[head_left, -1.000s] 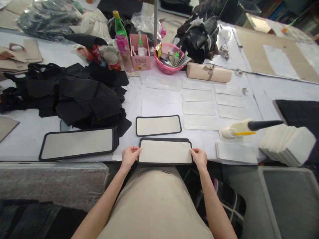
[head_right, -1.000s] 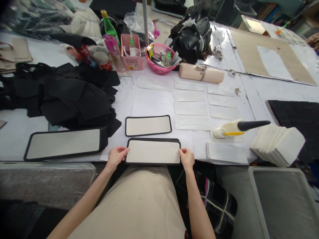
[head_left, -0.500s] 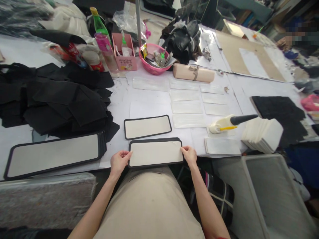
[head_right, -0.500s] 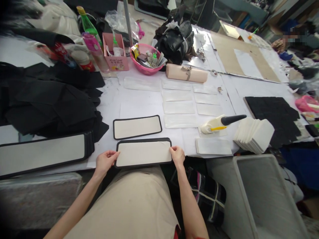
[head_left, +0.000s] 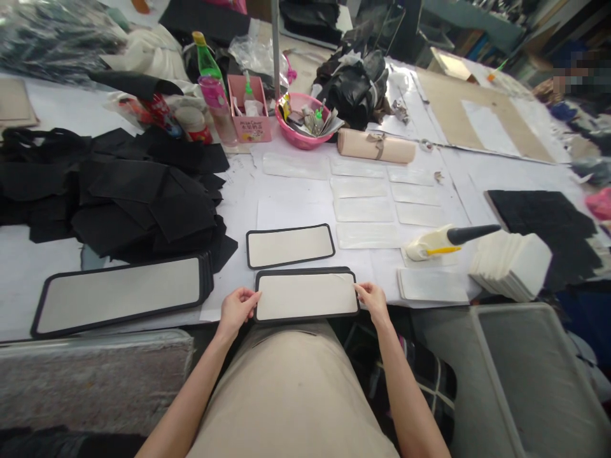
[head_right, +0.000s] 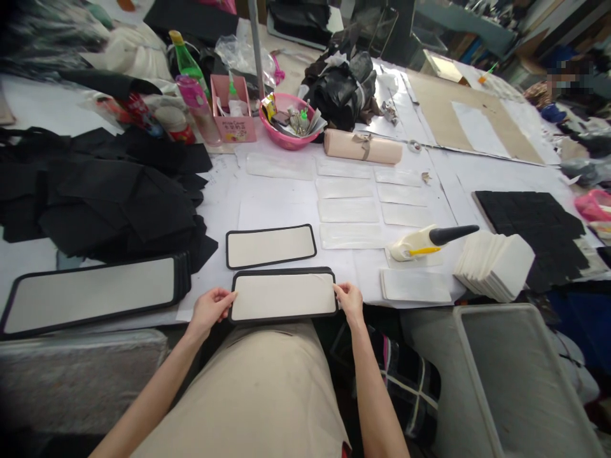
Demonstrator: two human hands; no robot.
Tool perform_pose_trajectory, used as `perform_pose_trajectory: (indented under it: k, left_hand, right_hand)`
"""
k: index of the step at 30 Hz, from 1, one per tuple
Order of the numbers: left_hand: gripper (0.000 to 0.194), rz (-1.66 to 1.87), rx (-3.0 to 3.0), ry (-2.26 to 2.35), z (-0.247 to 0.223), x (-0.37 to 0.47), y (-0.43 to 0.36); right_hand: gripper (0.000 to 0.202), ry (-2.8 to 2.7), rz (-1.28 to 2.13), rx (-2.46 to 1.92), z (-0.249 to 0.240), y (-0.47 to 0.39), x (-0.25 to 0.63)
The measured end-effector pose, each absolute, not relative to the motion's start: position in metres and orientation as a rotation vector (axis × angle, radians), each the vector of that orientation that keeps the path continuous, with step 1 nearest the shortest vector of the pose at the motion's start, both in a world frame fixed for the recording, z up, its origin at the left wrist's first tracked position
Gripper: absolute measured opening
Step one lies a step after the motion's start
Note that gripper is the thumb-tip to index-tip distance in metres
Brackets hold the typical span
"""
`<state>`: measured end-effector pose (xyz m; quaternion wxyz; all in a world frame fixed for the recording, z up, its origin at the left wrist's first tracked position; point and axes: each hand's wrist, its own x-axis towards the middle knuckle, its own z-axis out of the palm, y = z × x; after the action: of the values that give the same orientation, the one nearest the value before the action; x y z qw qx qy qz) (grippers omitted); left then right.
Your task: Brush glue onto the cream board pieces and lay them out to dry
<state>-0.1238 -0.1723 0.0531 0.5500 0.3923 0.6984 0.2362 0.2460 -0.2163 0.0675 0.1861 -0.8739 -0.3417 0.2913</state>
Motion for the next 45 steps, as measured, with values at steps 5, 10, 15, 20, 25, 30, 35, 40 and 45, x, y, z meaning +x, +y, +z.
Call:
perform_pose_trajectory:
  k: [5, 10, 15, 20, 25, 30, 35, 40, 45]
  left_hand:
    - [0.035, 0.639, 1.386, 1.916, 0.076, -0.123, -0.176]
    - [0.046, 0.512, 2.293, 1.476, 0.073, -0.081, -0.173]
    - [0.062, 0.231, 2.554, 1.328, 0.044, -0.061, -0.173]
    - [0.066, 0.203, 2.556, 1.354, 0.043, -0.066, -0.175]
    - [0.072, 0.194, 2.496, 1.389, 0.047, -0.069, -0.174]
    - [0.078, 0.219, 2.442, 1.413, 0.044, -0.072, -0.174]
    - [0.079, 0.222, 2.439, 1.405, 0.041, -0.072, -0.173]
    - [0.078, 0.218, 2.46, 1.398, 0.039, -0.071, -0.172]
    - [0.076, 0.291, 2.48, 1.372, 0.044, -0.073, -0.17]
  right_hand:
    - [0.036, -1.252, 0.273, -2.491, 0.086, -0.219, 0.213]
    - [0.045, -2.02, 0.296, -1.958, 0.068, -0.197, 0.125]
    - [0.053, -2.318, 0.38, -1.8, 0.049, -0.18, 0.086]
    - [0.065, -2.33, 0.398, -1.855, 0.048, -0.183, 0.123]
    - [0.072, -2.212, 0.371, -2.054, 0.044, -0.195, 0.181]
    - [0.074, -2.079, 0.348, -2.182, 0.038, -0.203, 0.205]
    - [0.076, -2.07, 0.352, -2.167, 0.032, -0.205, 0.207]
    - [0.073, -2.053, 0.348, -2.147, 0.028, -0.205, 0.208]
    - [0.061, -1.929, 0.402, -2.045, 0.03, -0.205, 0.218]
